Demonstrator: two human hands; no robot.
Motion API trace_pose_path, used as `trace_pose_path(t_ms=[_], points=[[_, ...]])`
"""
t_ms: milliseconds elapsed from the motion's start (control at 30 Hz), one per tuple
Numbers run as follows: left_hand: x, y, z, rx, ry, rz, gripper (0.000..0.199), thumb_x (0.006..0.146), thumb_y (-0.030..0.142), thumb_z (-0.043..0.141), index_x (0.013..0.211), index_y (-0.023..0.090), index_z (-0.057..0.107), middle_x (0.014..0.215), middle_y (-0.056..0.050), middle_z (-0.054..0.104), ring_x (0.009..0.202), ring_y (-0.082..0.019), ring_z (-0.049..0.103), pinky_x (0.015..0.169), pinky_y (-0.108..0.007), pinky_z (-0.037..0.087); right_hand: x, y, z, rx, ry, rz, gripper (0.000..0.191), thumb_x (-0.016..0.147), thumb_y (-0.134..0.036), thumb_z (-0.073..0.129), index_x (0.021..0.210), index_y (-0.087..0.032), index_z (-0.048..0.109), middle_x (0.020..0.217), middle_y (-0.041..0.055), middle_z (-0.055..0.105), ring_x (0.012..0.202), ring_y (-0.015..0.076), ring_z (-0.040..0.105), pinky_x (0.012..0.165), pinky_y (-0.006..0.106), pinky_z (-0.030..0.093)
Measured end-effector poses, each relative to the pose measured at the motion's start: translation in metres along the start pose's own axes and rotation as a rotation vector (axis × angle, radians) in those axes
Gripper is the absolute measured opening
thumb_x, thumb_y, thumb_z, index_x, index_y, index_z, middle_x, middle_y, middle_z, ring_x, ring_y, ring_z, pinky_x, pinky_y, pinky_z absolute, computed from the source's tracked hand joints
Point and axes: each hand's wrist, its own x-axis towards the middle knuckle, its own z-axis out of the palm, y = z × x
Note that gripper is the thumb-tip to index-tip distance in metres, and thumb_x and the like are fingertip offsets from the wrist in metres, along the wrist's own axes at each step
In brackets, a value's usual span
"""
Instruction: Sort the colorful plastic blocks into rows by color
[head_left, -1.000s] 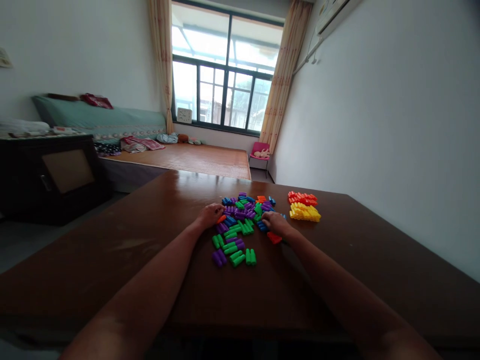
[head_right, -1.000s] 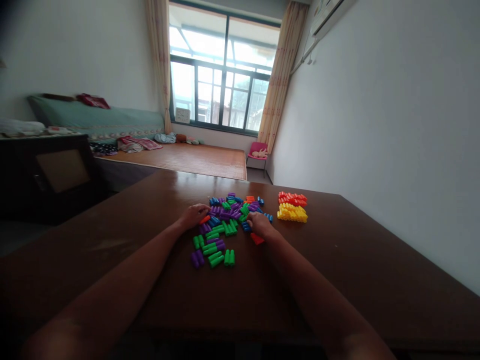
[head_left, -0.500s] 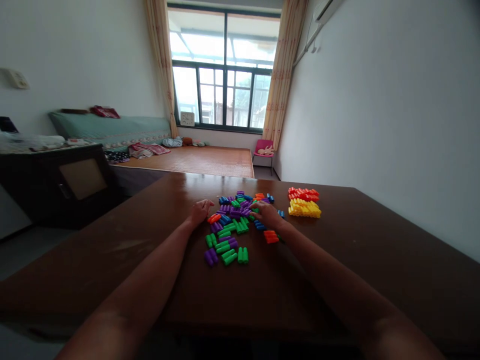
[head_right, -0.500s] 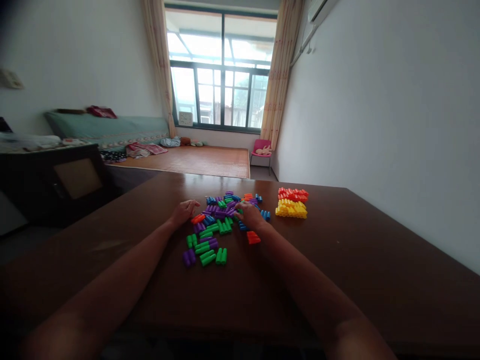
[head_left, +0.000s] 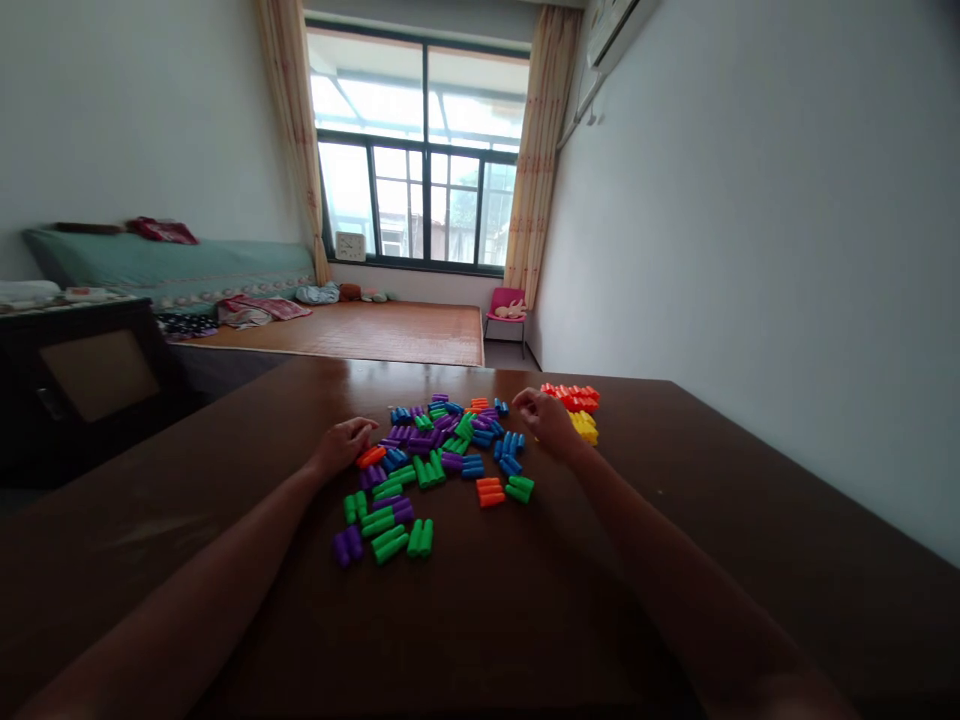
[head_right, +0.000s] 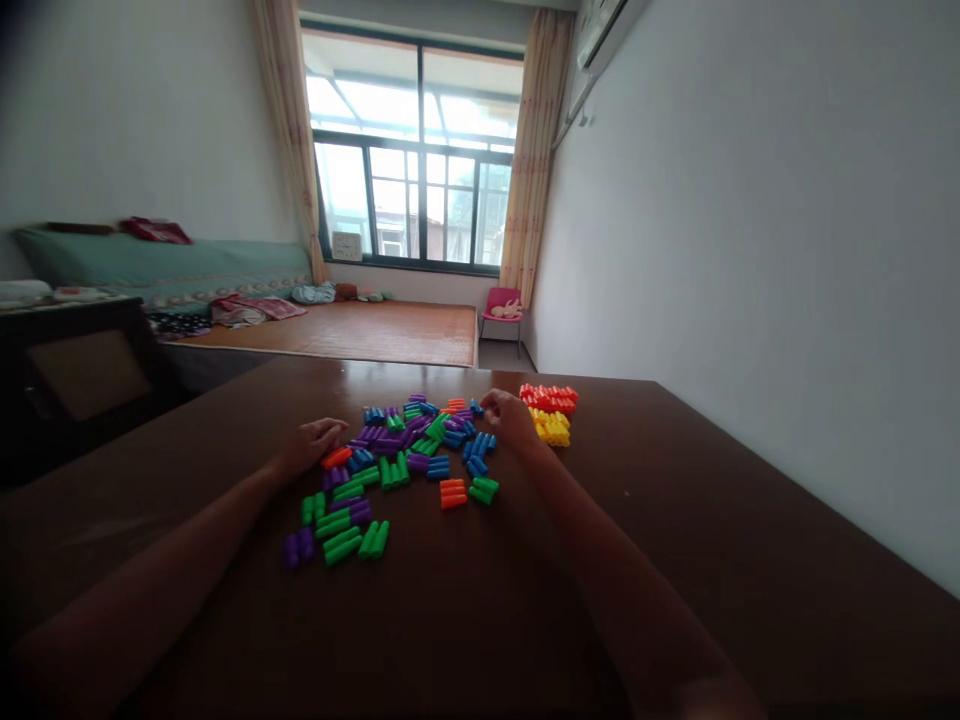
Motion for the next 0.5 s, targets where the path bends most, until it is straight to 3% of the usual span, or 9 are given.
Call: trace_pose_path(t_ms=[67, 200, 333, 500], points=[[0.0, 0.002, 0.001, 0.011, -0.007, -0.019, 0.049, 0.08, 0.053, 0.04, 0.101, 0.017, 0.067, 0.064, -0.001, 0.066, 0.059, -0.018, 0.061, 0.058, -0.027, 0.045, -0.013, 0.014, -0.003, 0.056, 0.018, 0.013, 0.017, 0.079, -0.021, 0.051, 0.089, -0.02, 0.066, 0.08, 0.0021, 0.068, 0.07, 0.015, 0.061, 0.067, 0.027, 0.048], [-0.003, 0.008, 0.0, 0.046, -0.006, -0.026, 0.049, 0.082, 0.052, 0.038, 0.1, 0.016, 0.067, 0.068, -0.002, 0.067, 0.062, -0.017, 0.061, 0.06, -0.027, 0.045, -0.04, 0.018, 0.021, 0.093, -0.074, -0.033, 0.02, 0.084, -0.025, 0.051, 0.097, -0.02, 0.066, 0.092, 0.0045, 0.068, 0.075, 0.0157, 0.061, 0.073, 0.03, 0.049], [-0.007, 0.015, -0.002, 0.129, -0.001, -0.01, 0.047, 0.082, 0.049, 0.039, 0.1, 0.017, 0.069, 0.074, -0.003, 0.069, 0.067, -0.018, 0.062, 0.062, -0.026, 0.045, -0.055, -0.001, 0.041, -0.005, -0.156, -0.163, 0.023, 0.087, -0.023, 0.052, 0.105, -0.02, 0.066, 0.103, 0.0077, 0.067, 0.095, 0.0205, 0.058, 0.088, 0.035, 0.045], [-0.009, 0.019, -0.004, 0.185, -0.011, -0.005, 0.043, 0.081, 0.044, 0.042, 0.1, 0.018, 0.071, 0.081, -0.005, 0.071, 0.072, -0.019, 0.063, 0.063, -0.026, 0.043, -0.047, -0.035, 0.06, -0.099, -0.254, -0.275, 0.032, 0.09, -0.031, 0.053, 0.121, -0.025, 0.059, 0.119, 0.0082, 0.064, 0.112, 0.0245, 0.051, 0.094, 0.039, 0.041]])
